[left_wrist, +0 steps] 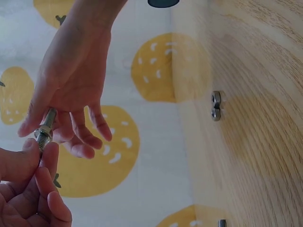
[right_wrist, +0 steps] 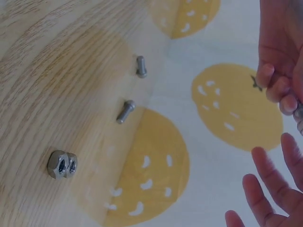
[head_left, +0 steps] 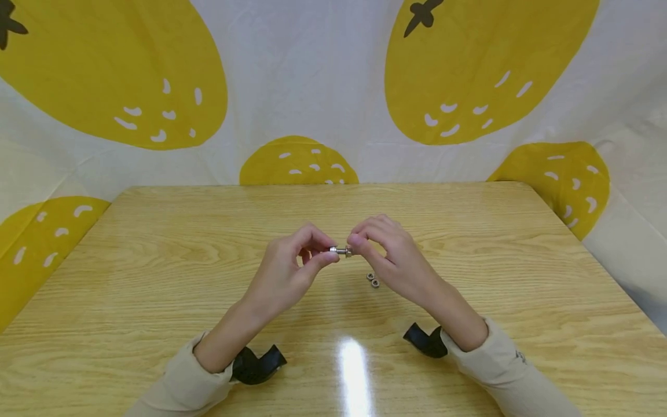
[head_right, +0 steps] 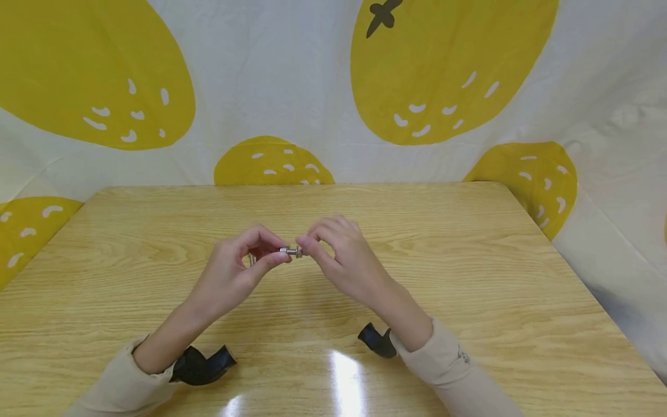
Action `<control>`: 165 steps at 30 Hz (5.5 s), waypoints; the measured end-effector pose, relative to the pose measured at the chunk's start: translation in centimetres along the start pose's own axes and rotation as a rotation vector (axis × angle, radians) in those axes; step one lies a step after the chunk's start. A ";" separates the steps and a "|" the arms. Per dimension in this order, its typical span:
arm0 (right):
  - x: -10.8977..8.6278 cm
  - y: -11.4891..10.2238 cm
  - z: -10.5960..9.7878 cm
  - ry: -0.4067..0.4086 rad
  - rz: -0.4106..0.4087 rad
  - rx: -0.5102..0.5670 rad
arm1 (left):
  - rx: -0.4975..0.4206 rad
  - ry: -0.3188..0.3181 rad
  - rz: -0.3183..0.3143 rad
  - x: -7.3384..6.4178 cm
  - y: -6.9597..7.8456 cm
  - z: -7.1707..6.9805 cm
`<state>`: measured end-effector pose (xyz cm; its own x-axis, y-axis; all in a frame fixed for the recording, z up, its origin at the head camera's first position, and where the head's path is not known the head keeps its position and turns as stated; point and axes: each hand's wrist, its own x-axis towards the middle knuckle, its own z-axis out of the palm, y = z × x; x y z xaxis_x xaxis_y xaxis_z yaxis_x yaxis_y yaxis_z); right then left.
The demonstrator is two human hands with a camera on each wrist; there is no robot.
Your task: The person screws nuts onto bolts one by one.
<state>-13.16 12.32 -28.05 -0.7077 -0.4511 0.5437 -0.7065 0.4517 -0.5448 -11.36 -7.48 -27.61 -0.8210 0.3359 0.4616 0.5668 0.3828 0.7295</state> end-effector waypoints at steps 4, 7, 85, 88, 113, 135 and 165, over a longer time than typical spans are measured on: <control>-0.1 -0.1 -0.2 -0.027 0.010 0.031 | 0.011 0.011 -0.007 0.0 0.0 -0.1; -0.1 -0.1 -0.2 -0.025 -0.053 0.046 | 0.018 0.017 -0.003 0.0 -0.1 -0.2; -0.1 0.1 0.2 -0.012 -0.134 0.068 | 0.015 0.009 -0.024 0.0 0.0 -0.1; -0.1 0.1 0.2 -0.008 -0.140 0.069 | 0.015 0.010 -0.023 0.1 0.0 -0.2; -0.1 -0.1 0.2 -0.024 -0.138 0.043 | 0.020 0.010 -0.022 0.1 0.0 -0.2; -0.2 -0.3 -0.1 -0.067 -0.022 0.036 | 0.010 0.008 -0.026 0.0 0.1 -0.1; -0.2 -0.2 0.1 -0.041 -0.031 0.033 | 0.015 0.011 -0.024 0.0 0.0 -0.2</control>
<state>-12.91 12.19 -28.11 -0.6845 -0.4959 0.5343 -0.7271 0.4118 -0.5493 -11.39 -7.59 -27.50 -0.8348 0.3171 0.4500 0.5482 0.4037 0.7325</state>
